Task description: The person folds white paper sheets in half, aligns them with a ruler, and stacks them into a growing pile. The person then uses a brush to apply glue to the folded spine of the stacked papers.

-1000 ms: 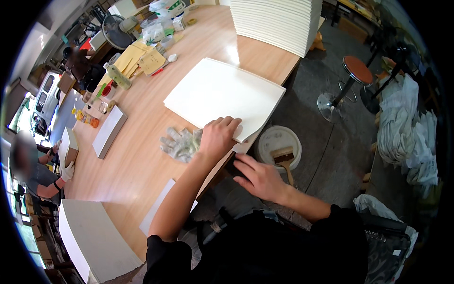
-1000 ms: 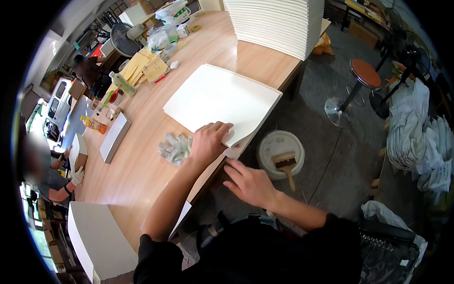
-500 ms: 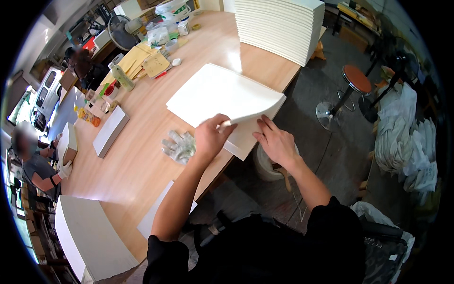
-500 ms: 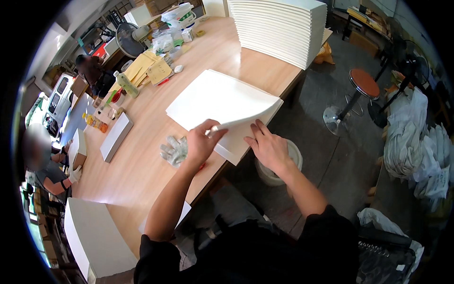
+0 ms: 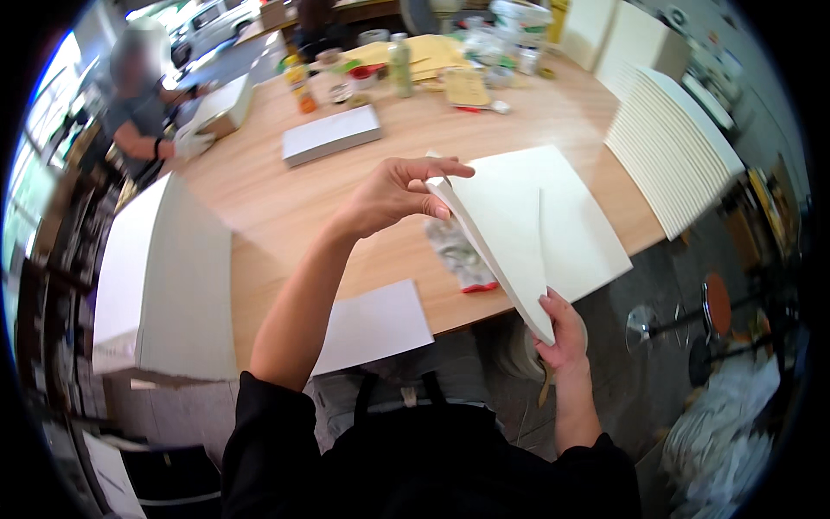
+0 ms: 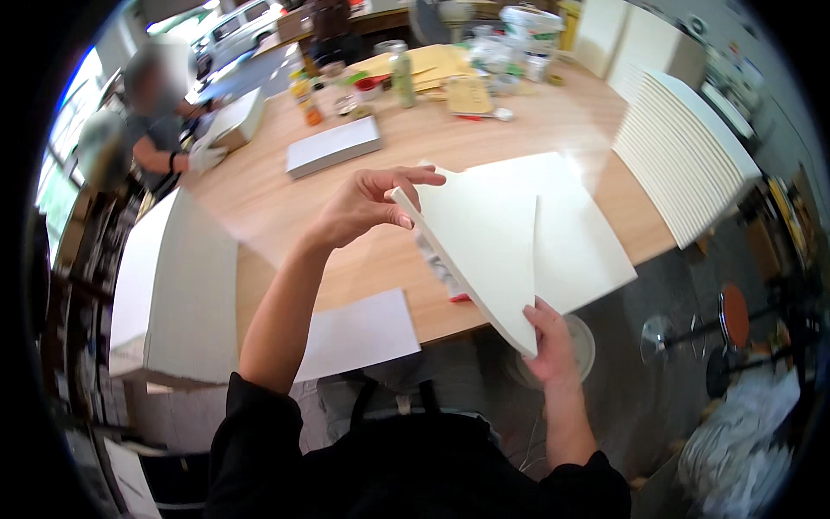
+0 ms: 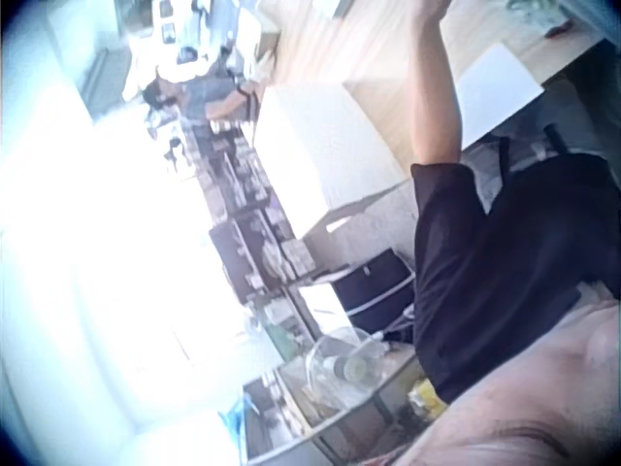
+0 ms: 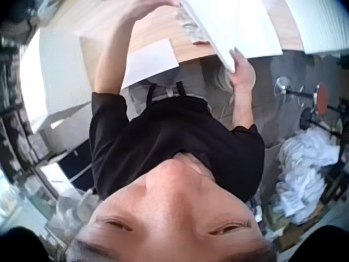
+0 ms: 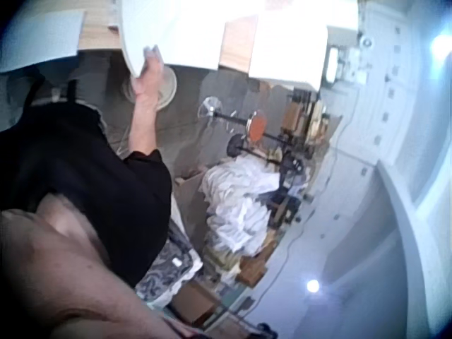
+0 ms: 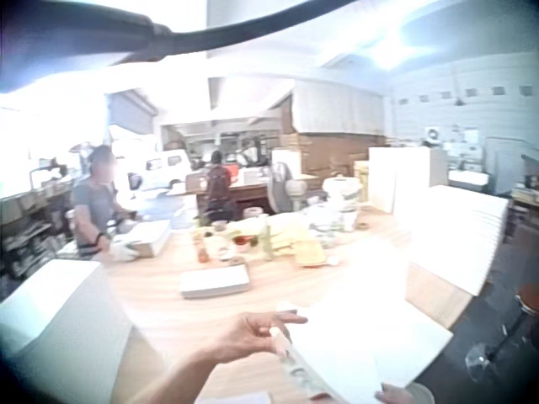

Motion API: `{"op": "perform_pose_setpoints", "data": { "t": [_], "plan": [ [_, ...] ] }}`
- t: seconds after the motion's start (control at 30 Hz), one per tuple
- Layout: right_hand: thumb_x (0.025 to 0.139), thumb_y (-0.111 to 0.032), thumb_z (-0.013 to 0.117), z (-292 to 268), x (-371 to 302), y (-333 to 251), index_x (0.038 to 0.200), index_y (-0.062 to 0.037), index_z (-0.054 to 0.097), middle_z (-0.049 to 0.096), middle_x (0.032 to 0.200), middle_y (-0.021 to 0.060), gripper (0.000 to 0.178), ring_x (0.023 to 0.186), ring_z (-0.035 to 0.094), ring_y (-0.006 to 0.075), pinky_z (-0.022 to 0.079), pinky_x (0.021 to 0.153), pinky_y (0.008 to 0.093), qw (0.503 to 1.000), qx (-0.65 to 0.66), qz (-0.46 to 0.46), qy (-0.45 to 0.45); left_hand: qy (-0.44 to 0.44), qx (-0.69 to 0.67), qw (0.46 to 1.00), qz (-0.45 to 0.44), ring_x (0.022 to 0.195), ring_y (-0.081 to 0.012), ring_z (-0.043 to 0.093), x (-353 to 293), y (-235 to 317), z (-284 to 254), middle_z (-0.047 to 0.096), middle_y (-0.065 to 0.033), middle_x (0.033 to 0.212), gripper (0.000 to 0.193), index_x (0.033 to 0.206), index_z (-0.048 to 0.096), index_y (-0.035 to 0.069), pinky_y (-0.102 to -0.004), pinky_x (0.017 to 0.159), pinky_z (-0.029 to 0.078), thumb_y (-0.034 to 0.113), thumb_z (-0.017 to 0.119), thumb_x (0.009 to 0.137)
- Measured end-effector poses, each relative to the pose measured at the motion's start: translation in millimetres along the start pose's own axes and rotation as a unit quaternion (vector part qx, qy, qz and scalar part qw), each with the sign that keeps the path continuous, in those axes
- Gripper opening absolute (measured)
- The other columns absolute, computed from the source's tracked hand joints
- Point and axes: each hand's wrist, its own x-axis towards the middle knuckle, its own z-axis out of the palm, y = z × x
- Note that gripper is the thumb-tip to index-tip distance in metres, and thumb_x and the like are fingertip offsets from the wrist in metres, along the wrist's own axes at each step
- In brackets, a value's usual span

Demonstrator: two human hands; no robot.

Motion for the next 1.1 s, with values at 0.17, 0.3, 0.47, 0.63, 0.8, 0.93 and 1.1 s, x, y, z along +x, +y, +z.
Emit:
{"op": "perform_pose_setpoints", "data": {
  "t": [0.17, 0.3, 0.47, 0.63, 0.8, 0.93, 1.1],
  "plan": [
    [0.102, -0.010, 0.057, 91, 36, 33, 0.149, 0.0058, 0.049, 0.066, 0.136, 0.0138, 0.050, 0.119, 0.067, 0.0197, 0.054, 0.101, 0.0331, 0.993, 0.029, -0.036, -0.109, 0.214, -0.092, 0.966, 0.111, 0.156, -0.0324, 0.035, -119, 4, -35, 0.056, -0.0197, 0.154, 0.041, 0.131, 0.071, 0.004, -0.0437, 0.124, 0.037, 0.024, 0.078, 0.096],
    [0.102, -0.010, 0.059, 100, 104, 47, 0.144, 0.0048, 0.053, 0.069, 0.128, 0.0117, 0.046, 0.112, 0.069, 0.0176, 0.056, 0.097, 0.0323, 0.975, -0.100, 0.024, -0.198, 0.296, -0.318, 0.899, -0.048, 0.128, -0.0264, 0.064, -219, -41, -72, 0.071, -0.0164, 0.131, 0.040, 0.130, 0.067, -0.002, -0.0369, 0.107, 0.053, 0.030, 0.060, 0.108],
    [0.101, -0.012, 0.062, 97, 149, 66, 0.130, 0.0057, 0.063, 0.074, 0.113, 0.0096, 0.034, 0.099, 0.072, 0.0154, 0.058, 0.090, 0.0312, 0.943, -0.266, 0.080, -0.182, 0.334, -0.223, 0.860, -0.316, 0.091, -0.0203, 0.077, -261, -80, -80, 0.077, -0.0140, 0.108, 0.033, 0.121, 0.070, -0.002, -0.0338, 0.078, 0.064, 0.027, 0.066, 0.105],
    [0.105, -0.014, 0.067, 98, 140, 96, 0.127, 0.0078, 0.062, 0.075, 0.111, 0.0091, 0.032, 0.096, 0.070, 0.0120, 0.056, 0.082, 0.0259, 0.943, -0.308, 0.014, -0.126, 0.343, -0.064, 0.861, -0.371, 0.070, -0.0129, 0.068, -270, -74, -79, 0.072, -0.0066, 0.083, 0.025, 0.100, 0.072, 0.000, -0.0262, 0.059, 0.055, 0.025, 0.070, 0.103],
    [0.106, -0.015, 0.066, 111, 128, 106, 0.129, 0.0090, 0.062, 0.075, 0.107, 0.0075, 0.033, 0.096, 0.069, 0.0104, 0.054, 0.084, 0.0247, 0.926, -0.357, 0.002, -0.119, 0.344, 0.015, 0.840, -0.420, 0.057, -0.0082, 0.054, -279, -68, -83, 0.064, -0.0029, 0.072, 0.024, 0.091, 0.072, 0.002, -0.0260, 0.047, 0.042, 0.023, 0.072, 0.102],
    [0.107, -0.015, 0.064, 112, 131, 114, 0.131, 0.0104, 0.062, 0.075, 0.108, 0.0075, 0.035, 0.097, 0.068, 0.0102, 0.053, 0.087, 0.0250, 0.925, -0.358, -0.021, -0.126, 0.361, 0.041, 0.846, -0.389, 0.060, -0.0110, 0.061, -286, -81, -86, 0.067, -0.0054, 0.073, 0.025, 0.089, 0.073, 0.000, -0.0267, 0.051, 0.047, 0.022, 0.074, 0.100],
    [0.106, -0.021, 0.068, 123, 127, 105, 0.123, 0.0074, 0.069, 0.074, 0.095, 0.0035, 0.033, 0.074, 0.063, 0.0054, 0.050, 0.065, 0.0210, 0.889, -0.446, -0.013, -0.105, 0.399, 0.035, 0.818, -0.412, 0.064, -0.0132, 0.062, -285, -67, -79, 0.068, -0.0057, 0.074, 0.021, 0.093, 0.074, 0.000, -0.0292, 0.056, 0.049, 0.020, 0.072, 0.101]
  ]
}}
